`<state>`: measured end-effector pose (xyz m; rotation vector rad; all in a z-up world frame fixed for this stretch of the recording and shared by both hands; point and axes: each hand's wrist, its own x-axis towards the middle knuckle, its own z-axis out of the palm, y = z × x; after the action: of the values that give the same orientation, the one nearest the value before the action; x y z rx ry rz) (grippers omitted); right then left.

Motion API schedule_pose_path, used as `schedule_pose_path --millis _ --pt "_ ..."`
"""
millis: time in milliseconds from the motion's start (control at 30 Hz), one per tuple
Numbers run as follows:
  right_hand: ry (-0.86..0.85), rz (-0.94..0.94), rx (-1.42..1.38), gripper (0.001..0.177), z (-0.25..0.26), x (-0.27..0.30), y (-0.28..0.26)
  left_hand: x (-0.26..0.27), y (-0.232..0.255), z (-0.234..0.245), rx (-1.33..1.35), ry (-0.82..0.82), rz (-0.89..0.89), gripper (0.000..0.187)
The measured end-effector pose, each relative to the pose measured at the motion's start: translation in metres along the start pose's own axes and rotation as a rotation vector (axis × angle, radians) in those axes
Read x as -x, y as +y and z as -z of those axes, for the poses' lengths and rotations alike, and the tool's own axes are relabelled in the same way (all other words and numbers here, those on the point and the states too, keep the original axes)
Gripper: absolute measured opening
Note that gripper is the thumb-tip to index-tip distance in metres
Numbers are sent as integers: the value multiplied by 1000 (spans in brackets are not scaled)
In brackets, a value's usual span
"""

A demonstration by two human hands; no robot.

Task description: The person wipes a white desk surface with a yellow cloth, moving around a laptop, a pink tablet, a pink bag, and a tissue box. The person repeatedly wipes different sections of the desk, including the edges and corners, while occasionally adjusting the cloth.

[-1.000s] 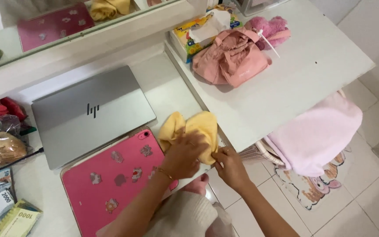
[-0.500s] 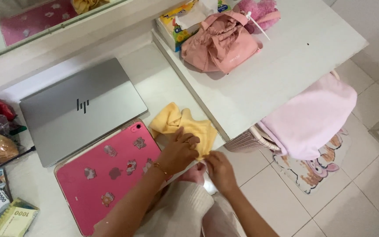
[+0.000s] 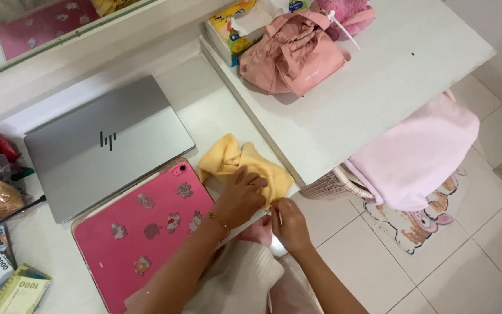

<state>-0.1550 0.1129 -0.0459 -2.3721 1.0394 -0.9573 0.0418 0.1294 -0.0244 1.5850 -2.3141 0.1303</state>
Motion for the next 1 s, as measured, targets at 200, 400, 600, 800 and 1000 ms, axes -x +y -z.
schedule_pose_path --millis 200,400,600,800,1000 --pt "81 -166 -53 7 -12 12 -16 -2 3 -1 5 -36 18 9" --pt "22 -93 -139 10 -2 14 -42 9 -2 12 33 -59 -46 7" --pt "52 -3 -48 4 0 7 3 0 -3 -29 35 -49 -15 7" --pt "72 -263 -132 7 -13 18 -30 -1 3 2 18 -42 -12 7" --pt "-42 -117 -207 9 -10 27 -37 1 -6 42 102 -240 -114 19"
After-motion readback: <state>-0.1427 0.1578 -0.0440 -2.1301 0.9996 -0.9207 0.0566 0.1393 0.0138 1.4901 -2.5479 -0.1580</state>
